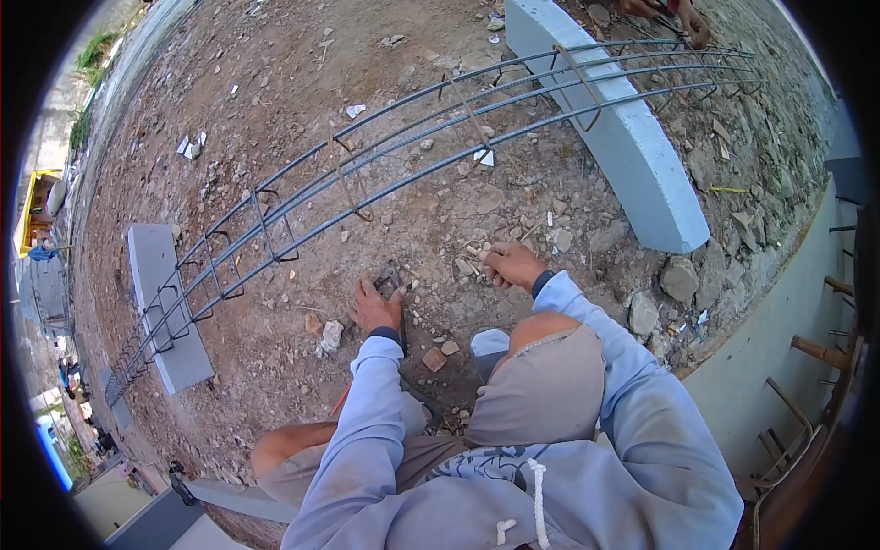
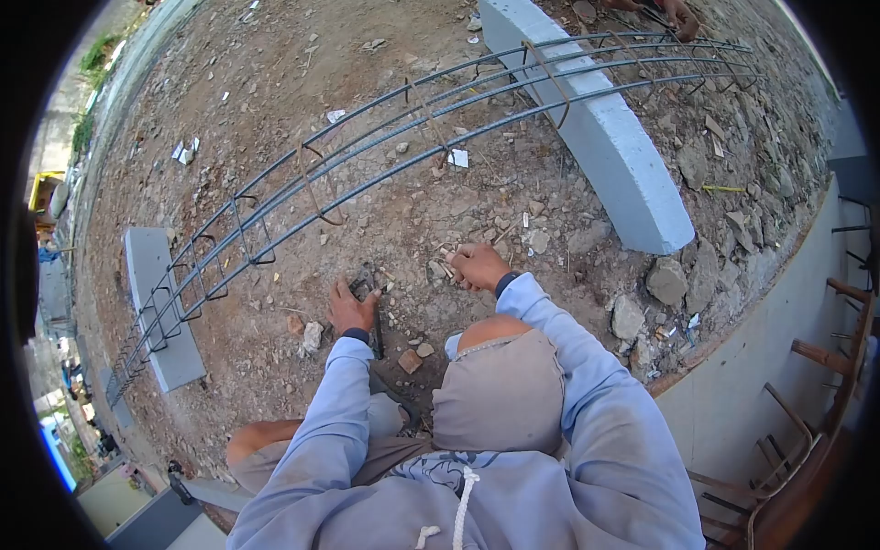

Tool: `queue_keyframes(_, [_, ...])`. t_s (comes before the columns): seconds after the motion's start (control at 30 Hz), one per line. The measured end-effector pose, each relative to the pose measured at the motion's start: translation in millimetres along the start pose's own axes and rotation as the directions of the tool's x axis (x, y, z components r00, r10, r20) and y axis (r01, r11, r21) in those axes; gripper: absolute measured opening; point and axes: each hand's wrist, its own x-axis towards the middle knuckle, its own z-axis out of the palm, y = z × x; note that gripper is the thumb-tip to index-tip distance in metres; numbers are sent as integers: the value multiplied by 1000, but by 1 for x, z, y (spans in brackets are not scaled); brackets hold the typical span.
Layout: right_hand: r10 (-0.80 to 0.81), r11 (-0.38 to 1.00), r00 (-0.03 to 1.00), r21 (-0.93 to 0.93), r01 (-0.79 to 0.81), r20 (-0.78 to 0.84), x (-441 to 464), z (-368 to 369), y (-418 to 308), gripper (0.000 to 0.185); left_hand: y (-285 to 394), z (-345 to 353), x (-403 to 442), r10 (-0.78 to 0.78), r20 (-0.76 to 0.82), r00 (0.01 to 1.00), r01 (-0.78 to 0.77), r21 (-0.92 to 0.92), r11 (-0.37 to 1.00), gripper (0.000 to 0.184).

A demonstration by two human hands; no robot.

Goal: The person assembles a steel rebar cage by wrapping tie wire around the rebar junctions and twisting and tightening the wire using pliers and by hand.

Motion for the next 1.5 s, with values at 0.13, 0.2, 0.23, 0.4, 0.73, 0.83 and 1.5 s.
queue_keyframes(0.13, [-50,988,994,-153,35,-96,0,0,-1,36,13,-4,8,-8,97,995,-10,188,982,77])
queue_keyframes(0.2, [-92,979,992,-188,74,-88,-5,1,-8,37,20,-17,13,-30,174,984,-9,219,976,77])
queue_keyframes(0.23, [-106,975,991,-205,87,-87,-9,1,-8,37,22,-20,14,-40,218,975,-13,234,972,77])
queue_keyframes(0.4, [-233,913,964,-369,172,-127,-19,-10,3,43,-10,-6,28,110,133,985,-118,54,992,61])
queue_keyframes(0.73, [-319,822,918,-412,392,237,-52,4,-24,73,124,-81,6,395,281,875,39,-853,520,41])
queue_keyframes(0.83, [-284,923,946,-223,313,155,-74,-2,-37,46,171,-100,-10,455,205,867,60,-948,314,39])
queue_keyframes(1.5, [-493,498,749,-849,-174,-443,-133,-68,-91,66,241,-67,21,432,423,797,420,-901,108,33])
